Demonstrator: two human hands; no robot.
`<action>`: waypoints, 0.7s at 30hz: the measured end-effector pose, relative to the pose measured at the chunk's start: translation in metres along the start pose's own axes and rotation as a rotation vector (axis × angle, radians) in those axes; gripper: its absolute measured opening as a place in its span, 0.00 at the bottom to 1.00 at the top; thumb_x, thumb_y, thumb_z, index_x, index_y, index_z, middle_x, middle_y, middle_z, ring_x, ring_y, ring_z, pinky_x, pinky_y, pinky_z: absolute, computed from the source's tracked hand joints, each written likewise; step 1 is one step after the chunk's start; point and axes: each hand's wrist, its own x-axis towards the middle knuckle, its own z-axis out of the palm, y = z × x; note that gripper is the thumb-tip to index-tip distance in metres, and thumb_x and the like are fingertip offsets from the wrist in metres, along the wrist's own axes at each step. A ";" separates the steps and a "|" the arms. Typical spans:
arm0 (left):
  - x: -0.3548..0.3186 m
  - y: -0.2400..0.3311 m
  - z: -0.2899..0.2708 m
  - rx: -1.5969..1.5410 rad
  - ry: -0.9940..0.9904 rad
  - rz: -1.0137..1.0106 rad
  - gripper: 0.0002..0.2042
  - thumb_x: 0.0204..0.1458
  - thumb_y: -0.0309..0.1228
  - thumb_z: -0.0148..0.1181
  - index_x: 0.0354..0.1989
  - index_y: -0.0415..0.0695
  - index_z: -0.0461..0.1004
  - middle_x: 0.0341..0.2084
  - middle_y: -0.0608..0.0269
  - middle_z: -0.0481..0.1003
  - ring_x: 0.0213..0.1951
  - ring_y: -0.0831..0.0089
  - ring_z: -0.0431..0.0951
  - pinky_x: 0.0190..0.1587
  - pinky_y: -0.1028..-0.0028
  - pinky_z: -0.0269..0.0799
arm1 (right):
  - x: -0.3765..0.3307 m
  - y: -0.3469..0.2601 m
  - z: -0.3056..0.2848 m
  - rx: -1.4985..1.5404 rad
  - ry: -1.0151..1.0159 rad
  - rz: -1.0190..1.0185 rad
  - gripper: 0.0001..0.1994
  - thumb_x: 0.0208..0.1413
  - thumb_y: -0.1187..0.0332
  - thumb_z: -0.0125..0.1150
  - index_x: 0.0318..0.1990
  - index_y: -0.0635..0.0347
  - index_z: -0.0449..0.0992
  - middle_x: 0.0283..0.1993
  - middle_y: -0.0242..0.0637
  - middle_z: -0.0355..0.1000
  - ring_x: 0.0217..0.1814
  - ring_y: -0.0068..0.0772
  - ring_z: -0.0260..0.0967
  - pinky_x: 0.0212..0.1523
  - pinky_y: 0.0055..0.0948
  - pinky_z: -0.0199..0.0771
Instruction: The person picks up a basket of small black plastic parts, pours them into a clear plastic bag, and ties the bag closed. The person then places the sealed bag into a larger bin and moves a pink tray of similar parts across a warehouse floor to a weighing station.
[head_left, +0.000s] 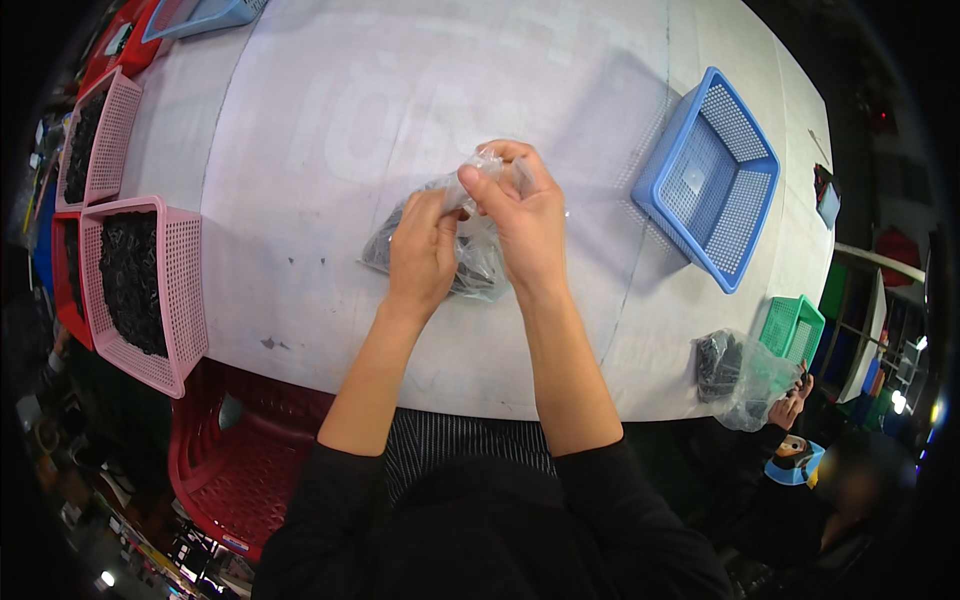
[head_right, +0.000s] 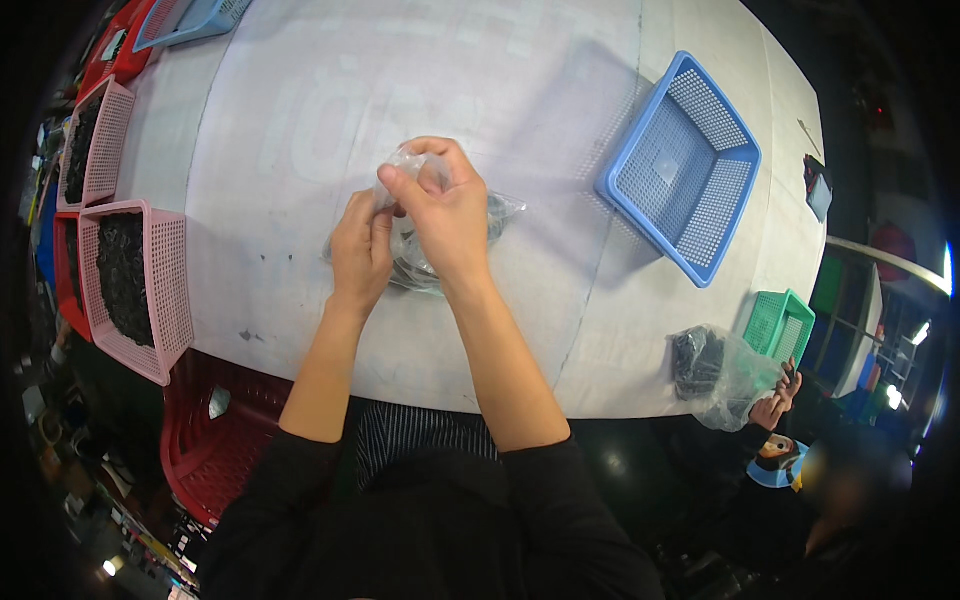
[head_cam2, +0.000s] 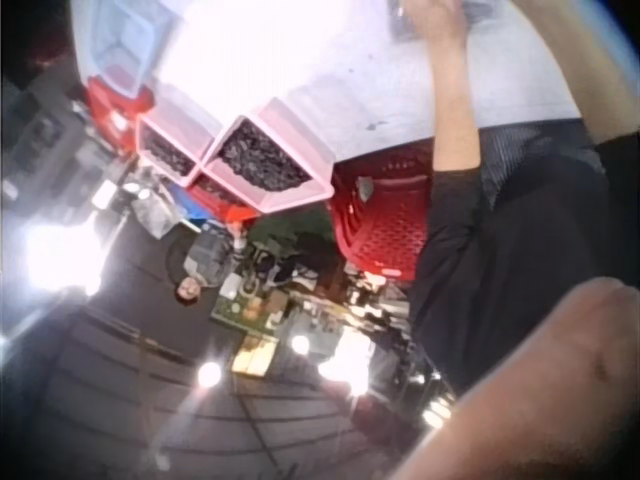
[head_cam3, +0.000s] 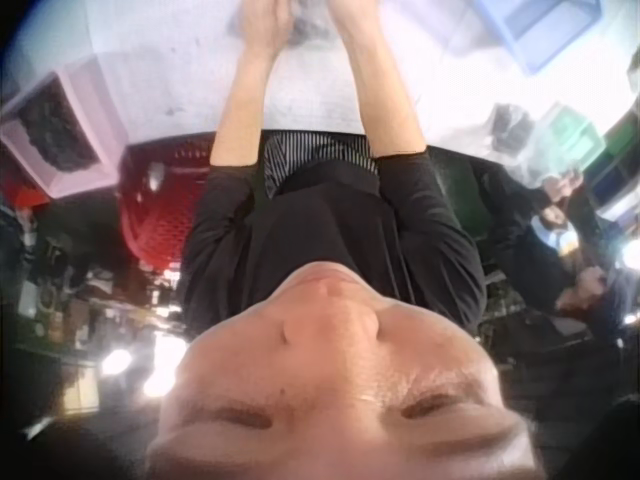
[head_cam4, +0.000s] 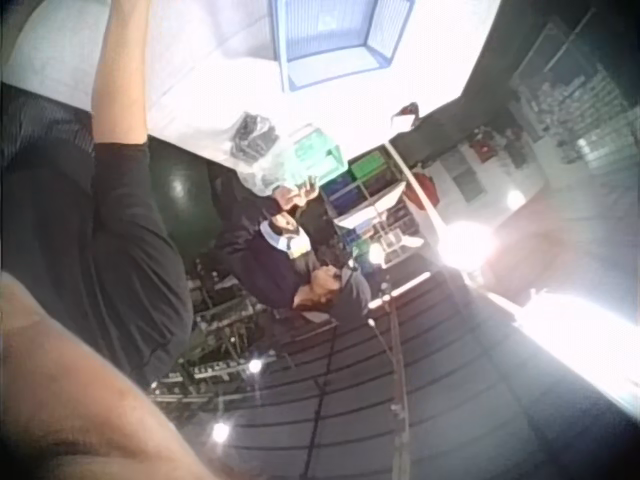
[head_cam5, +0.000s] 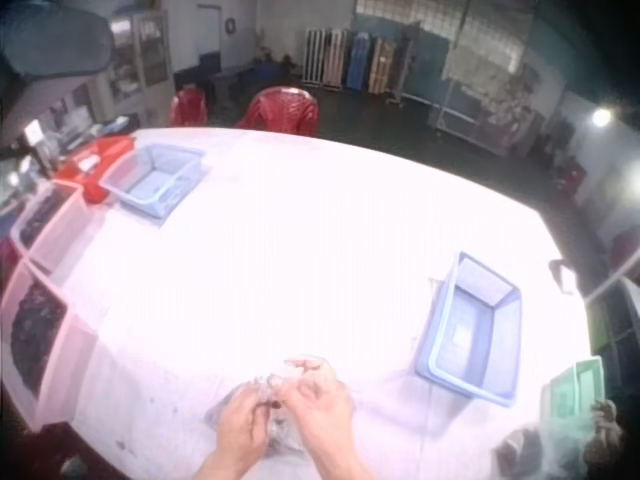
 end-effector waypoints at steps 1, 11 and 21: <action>-0.002 -0.001 0.003 -0.058 0.066 -0.083 0.14 0.62 0.33 0.42 0.42 0.34 0.70 0.26 0.62 0.73 0.37 0.68 0.73 0.43 0.71 0.67 | -0.004 -0.003 0.000 -0.044 -0.002 -0.076 0.12 0.56 0.62 0.59 0.39 0.63 0.72 0.23 0.24 0.62 0.23 0.17 0.59 0.29 0.22 0.66; -0.013 -0.046 -0.008 -1.488 -0.025 -0.260 0.13 0.63 0.38 0.38 0.33 0.43 0.67 0.16 0.71 0.60 0.21 0.76 0.63 0.44 0.68 0.67 | 0.014 0.080 -0.047 0.945 -0.271 0.175 0.13 0.66 0.59 0.40 0.36 0.58 0.64 0.21 0.25 0.53 0.24 0.22 0.55 0.37 0.26 0.66; -0.013 -0.001 0.005 -1.100 0.470 -0.294 0.12 0.63 0.36 0.37 0.30 0.46 0.63 0.16 0.73 0.53 0.20 0.79 0.54 0.42 0.69 0.63 | -0.063 0.008 -0.075 -0.562 0.355 0.020 0.23 0.57 0.63 0.58 0.55 0.68 0.65 0.25 0.28 0.66 0.28 0.17 0.63 0.30 0.19 0.64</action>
